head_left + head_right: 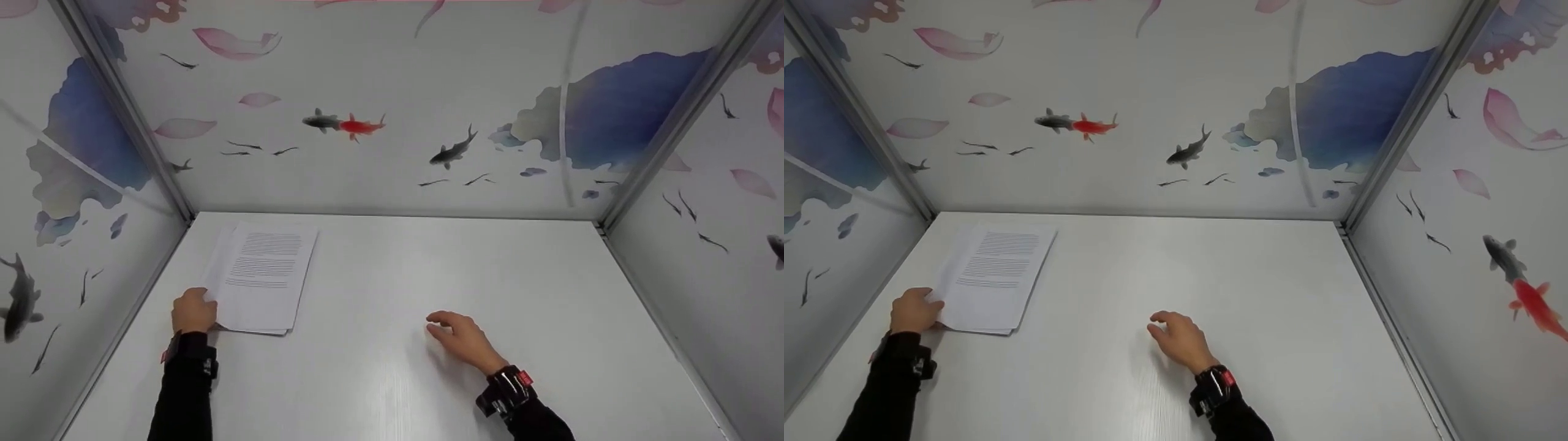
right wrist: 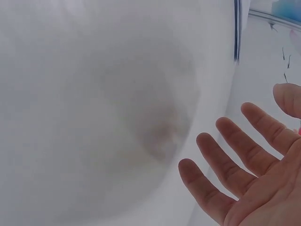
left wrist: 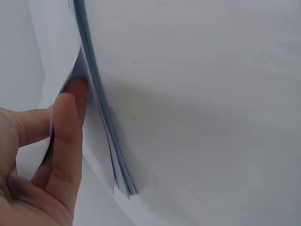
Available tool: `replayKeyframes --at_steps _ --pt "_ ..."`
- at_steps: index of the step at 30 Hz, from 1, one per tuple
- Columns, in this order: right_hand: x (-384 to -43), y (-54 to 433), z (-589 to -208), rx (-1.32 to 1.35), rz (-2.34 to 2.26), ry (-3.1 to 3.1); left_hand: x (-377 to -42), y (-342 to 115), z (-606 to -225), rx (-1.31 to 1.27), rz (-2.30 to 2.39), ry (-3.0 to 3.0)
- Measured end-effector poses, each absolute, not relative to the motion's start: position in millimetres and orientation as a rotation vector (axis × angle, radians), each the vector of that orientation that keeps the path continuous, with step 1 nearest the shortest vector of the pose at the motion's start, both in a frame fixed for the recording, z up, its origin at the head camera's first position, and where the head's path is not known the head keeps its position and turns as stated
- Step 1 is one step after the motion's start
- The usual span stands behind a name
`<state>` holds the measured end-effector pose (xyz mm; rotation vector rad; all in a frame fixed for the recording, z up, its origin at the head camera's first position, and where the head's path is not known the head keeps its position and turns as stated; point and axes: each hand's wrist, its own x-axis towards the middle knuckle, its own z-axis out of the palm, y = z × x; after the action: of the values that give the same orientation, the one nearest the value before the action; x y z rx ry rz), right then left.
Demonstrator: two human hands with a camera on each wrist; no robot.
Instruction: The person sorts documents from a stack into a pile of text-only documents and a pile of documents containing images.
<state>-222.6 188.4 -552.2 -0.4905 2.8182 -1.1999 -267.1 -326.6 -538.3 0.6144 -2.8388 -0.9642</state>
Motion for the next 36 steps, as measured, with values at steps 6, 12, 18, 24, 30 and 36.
replayKeyframes --at_steps 6,12,18,24,30,36 --pt "-222.3 180.6 -550.7 -0.536 -1.214 2.767 -262.4 -340.6 -536.3 0.800 -1.699 -2.588" --pt "-221.4 176.4 -552.9 -0.559 -1.199 2.744 -259.4 -347.6 -538.3 0.911 -2.077 -2.296" --pt "-222.6 176.9 -554.3 -0.578 -1.224 2.725 -263.8 -336.3 -546.1 0.706 -1.440 -2.667" --pt "-221.3 176.8 -554.5 -0.589 -1.228 2.722 -265.3 -326.6 -555.1 0.612 -0.959 -2.796" --pt "-221.2 178.4 -555.7 -0.606 -1.209 2.747 -269.7 -320.3 -563.3 0.500 -0.656 -2.795" --pt "-221.3 179.1 -554.9 -0.614 -1.206 2.752 -272.5 -312.2 -562.3 0.496 -0.581 -2.782"
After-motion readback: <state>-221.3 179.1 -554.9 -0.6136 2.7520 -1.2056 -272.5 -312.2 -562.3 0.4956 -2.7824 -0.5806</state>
